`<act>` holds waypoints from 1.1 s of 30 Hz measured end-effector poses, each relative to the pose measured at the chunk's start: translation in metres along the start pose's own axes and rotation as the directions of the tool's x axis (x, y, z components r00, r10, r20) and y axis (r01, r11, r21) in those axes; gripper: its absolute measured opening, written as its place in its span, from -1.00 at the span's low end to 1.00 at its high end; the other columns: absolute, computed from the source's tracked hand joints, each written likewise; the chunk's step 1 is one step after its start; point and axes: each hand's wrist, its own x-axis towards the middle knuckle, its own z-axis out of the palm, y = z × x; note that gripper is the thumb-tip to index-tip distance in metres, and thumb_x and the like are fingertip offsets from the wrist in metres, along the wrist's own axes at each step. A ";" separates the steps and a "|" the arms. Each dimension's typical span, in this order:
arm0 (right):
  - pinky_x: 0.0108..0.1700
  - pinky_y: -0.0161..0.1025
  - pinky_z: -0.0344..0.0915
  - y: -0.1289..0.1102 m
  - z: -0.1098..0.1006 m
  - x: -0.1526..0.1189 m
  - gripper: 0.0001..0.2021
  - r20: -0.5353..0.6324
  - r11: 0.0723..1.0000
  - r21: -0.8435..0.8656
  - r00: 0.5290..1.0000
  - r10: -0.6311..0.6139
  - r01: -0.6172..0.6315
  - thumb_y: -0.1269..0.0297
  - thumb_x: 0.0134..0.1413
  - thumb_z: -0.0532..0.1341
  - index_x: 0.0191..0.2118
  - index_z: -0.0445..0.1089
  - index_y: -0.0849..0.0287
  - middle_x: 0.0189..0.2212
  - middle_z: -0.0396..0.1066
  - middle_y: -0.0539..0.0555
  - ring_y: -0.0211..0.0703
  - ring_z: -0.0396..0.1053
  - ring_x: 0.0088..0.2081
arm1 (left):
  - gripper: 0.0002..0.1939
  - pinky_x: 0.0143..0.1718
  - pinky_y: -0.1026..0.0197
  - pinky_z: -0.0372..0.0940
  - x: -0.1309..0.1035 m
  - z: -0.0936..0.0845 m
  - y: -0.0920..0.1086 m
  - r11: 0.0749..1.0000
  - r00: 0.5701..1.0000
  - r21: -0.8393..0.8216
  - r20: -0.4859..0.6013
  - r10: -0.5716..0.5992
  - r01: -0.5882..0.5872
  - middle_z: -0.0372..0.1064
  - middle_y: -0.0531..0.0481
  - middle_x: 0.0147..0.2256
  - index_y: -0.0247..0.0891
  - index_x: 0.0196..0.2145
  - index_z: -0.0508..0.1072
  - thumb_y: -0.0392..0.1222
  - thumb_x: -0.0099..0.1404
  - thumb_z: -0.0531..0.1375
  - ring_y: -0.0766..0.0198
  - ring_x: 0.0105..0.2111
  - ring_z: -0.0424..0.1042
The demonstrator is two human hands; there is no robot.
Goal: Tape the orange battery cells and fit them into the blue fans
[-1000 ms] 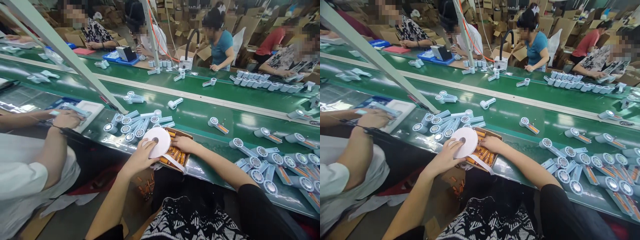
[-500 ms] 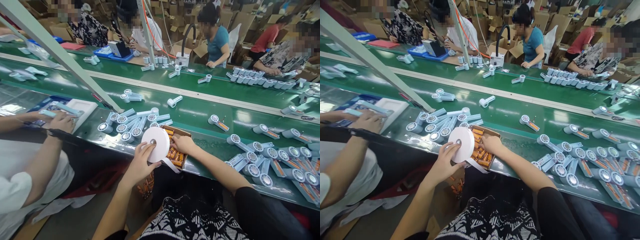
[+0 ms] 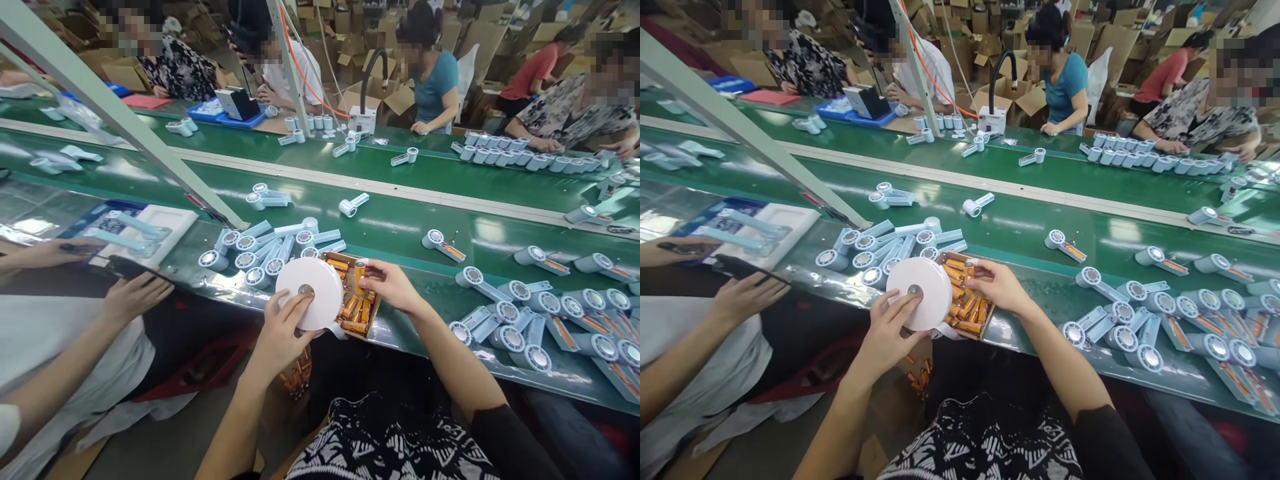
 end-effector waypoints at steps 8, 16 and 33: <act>0.00 -0.12 0.51 -0.027 -0.003 -0.025 -0.60 0.012 0.957 -0.276 0.996 -0.088 0.088 0.22 0.10 0.39 0.07 0.61 0.16 -0.08 0.64 0.10 -0.02 0.58 -0.11 | -0.45 0.35 -0.28 0.16 0.007 -0.003 0.011 0.993 0.995 0.067 0.020 0.093 -0.094 0.49 -0.13 0.17 -0.12 0.32 0.38 -0.14 0.41 0.27 -0.23 0.30 0.17; 0.01 -0.08 0.53 -0.002 0.002 -0.011 -0.51 -0.329 0.982 0.169 0.944 -0.025 0.085 0.12 -0.15 0.52 -0.04 0.57 0.13 -0.16 0.63 0.09 0.00 0.58 -0.10 | -0.43 0.29 -0.28 0.21 0.013 0.015 0.027 0.994 0.998 0.093 0.049 0.048 -0.052 0.49 -0.20 0.14 -0.14 0.35 0.37 -0.04 0.44 0.24 -0.22 0.21 0.24; 0.05 -0.10 0.54 -0.032 -0.125 -0.020 -0.50 -0.801 0.826 -0.014 0.488 -0.346 0.563 0.06 0.06 0.48 0.09 0.41 -0.03 -0.02 0.45 0.02 -0.12 0.51 0.02 | -0.32 0.20 -0.22 0.30 0.022 0.002 0.007 0.996 0.948 0.019 0.309 0.081 -0.092 0.50 -0.20 0.11 -0.15 0.28 0.45 -0.02 0.24 0.41 -0.16 0.10 0.35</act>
